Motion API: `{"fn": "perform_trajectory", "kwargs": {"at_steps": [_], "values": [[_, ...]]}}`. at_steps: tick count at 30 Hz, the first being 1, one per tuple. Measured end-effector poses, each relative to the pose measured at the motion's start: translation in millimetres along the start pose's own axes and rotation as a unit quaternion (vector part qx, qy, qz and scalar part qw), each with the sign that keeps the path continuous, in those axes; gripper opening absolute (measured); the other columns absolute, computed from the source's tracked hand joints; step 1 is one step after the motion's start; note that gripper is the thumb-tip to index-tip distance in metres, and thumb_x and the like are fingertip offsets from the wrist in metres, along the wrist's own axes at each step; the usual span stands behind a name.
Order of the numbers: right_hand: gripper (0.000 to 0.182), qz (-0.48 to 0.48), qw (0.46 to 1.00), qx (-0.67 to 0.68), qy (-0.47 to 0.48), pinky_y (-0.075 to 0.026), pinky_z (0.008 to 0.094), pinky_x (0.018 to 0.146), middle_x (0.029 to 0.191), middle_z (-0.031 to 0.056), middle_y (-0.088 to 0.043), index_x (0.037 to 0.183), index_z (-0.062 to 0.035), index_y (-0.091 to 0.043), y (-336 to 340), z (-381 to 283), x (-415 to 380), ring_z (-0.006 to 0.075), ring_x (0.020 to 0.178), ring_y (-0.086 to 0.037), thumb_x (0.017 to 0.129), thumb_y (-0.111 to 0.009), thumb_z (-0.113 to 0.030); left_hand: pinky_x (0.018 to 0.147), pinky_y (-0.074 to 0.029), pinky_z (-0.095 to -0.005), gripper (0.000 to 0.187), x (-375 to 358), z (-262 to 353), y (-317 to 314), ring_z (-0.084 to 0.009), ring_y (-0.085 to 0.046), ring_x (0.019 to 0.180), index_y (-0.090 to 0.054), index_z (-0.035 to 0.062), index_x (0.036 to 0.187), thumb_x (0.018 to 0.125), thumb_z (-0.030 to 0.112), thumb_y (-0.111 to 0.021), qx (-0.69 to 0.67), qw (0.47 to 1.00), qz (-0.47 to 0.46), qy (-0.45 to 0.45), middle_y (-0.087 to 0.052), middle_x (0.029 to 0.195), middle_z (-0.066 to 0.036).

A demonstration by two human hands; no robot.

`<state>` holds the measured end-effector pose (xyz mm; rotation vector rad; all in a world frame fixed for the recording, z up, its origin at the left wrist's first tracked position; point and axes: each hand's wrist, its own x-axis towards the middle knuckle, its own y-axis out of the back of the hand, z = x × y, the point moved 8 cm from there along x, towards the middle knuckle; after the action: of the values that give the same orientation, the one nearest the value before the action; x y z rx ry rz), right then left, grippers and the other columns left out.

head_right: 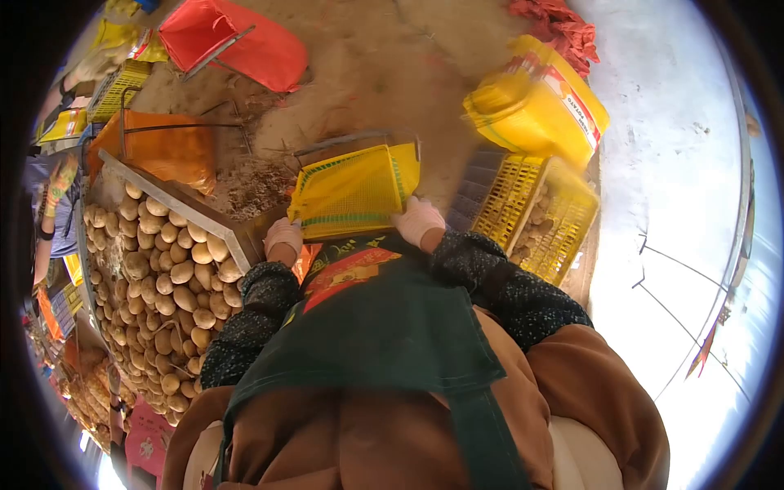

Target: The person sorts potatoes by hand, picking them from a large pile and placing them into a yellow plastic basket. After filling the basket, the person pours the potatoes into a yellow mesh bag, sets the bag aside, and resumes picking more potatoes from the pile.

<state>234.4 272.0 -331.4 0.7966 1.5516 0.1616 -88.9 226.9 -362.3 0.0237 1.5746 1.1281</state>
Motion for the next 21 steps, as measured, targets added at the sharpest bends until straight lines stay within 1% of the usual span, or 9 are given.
{"fn": "perform_trajectory", "kwargs": {"at_steps": [6,9,10,13,16,17,19,20,21], "values": [[0.055,-0.016,0.999,-0.029,0.007,-0.051,0.0458,0.095,0.118,0.0242,-0.069,0.122,-0.0001,-0.065,-6.9,-7.6,34.1,0.0385,0.109,-0.066,0.09,-0.061,-0.045,0.093,-0.049,-0.0484,0.046,30.7,-8.0,-22.0,-0.0418,-0.063,0.111,-0.07,0.0022,0.115,0.098,0.043,-0.056,-0.064,0.992,-0.082,0.069,-0.068,0.116,-0.024],[0.056,-0.01,1.0,-0.005,0.027,-0.051,0.0444,0.093,0.114,0.0246,-0.07,0.12,0.0013,-0.066,-3.7,-13.9,46.4,0.038,0.108,-0.066,0.089,-0.064,-0.046,0.093,-0.048,-0.0476,0.05,62.5,-10.8,-35.0,-0.042,-0.063,0.111,-0.069,-0.0004,0.116,0.098,0.044,-0.056,-0.05,0.996,-0.072,0.027,-0.068,0.117,-0.025],[0.057,-0.008,0.999,0.007,0.038,-0.051,0.0438,0.092,0.113,0.0247,-0.07,0.119,0.0019,-0.067,3.0,-17.6,48.1,0.0379,0.108,-0.066,0.089,-0.064,-0.046,0.092,-0.049,-0.0465,0.053,63.5,-17.0,-35.5,-0.0423,-0.064,0.11,-0.07,-0.0026,0.114,0.098,0.046,-0.057,-0.126,0.981,-0.089,0.119,-0.068,0.116,-0.026],[0.058,-0.018,0.997,0.06,0.037,-0.052,0.0411,0.089,0.111,0.0227,-0.071,0.116,0.0034,-0.068,24.6,-27.9,36.1,0.036,0.105,-0.068,0.087,-0.068,-0.046,0.092,-0.049,-0.0456,0.055,69.2,5.8,-23.4,-0.0425,-0.063,0.111,-0.068,-0.002,0.118,0.097,0.048,-0.058,-0.092,0.99,-0.103,0.038,-0.067,0.118,-0.025],[0.06,-0.094,0.956,0.257,0.104,-0.052,0.0404,0.086,0.107,0.0207,-0.072,0.119,0.004,-0.066,9.1,-21.8,49.2,0.0329,0.101,-0.069,0.087,-0.069,-0.047,0.092,-0.049,-0.0457,0.054,41.4,26.3,-4.0,-0.0427,-0.063,0.113,-0.064,-0.0013,0.124,0.096,0.044,-0.061,-0.101,0.99,-0.094,0.0,-0.066,0.122,-0.026],[0.06,-0.073,0.959,0.245,0.126,-0.053,0.0403,0.085,0.107,0.0208,-0.072,0.119,0.0043,-0.065,13.4,-19.4,46.5,0.0322,0.099,-0.069,0.088,-0.069,-0.047,0.092,-0.049,-0.0457,0.053,30.5,26.9,-0.1,-0.0428,-0.063,0.113,-0.063,-0.0012,0.125,0.096,0.043,-0.061,-0.113,0.989,-0.091,-0.009,-0.065,0.124,-0.026],[0.061,-0.032,0.959,0.222,0.172,-0.053,0.0402,0.083,0.108,0.021,-0.071,0.121,0.0049,-0.064,30.2,-32.7,18.7,0.0308,0.097,-0.07,0.089,-0.068,-0.046,0.094,-0.048,-0.0462,0.05,11.5,19.1,5.4,-0.042,-0.062,0.116,-0.064,-0.0006,0.125,0.095,0.039,-0.063,-0.139,0.989,-0.013,-0.053,-0.065,0.126,-0.025],[0.061,-0.044,0.985,0.121,0.117,-0.052,0.042,0.088,0.111,0.0221,-0.068,0.124,0.0037,-0.061,41.1,-33.0,5.4,0.0337,0.103,-0.066,0.089,-0.068,-0.046,0.095,-0.048,-0.0469,0.05,-1.8,13.0,11.1,-0.0416,-0.061,0.117,-0.063,-0.0003,0.126,0.095,0.039,-0.063,-0.163,0.984,0.037,-0.065,-0.064,0.127,-0.024],[0.062,0.018,0.985,0.071,0.155,-0.051,0.0426,0.09,0.114,0.0224,-0.067,0.124,0.0036,-0.06,48.3,-38.1,0.5,0.0346,0.105,-0.064,0.088,-0.069,-0.046,0.095,-0.048,-0.0475,0.051,-17.1,7.7,17.2,-0.0413,-0.06,0.118,-0.062,0.0,0.127,0.095,0.039,-0.063,-0.187,0.976,0.088,-0.074,-0.064,0.128,-0.024]]}}
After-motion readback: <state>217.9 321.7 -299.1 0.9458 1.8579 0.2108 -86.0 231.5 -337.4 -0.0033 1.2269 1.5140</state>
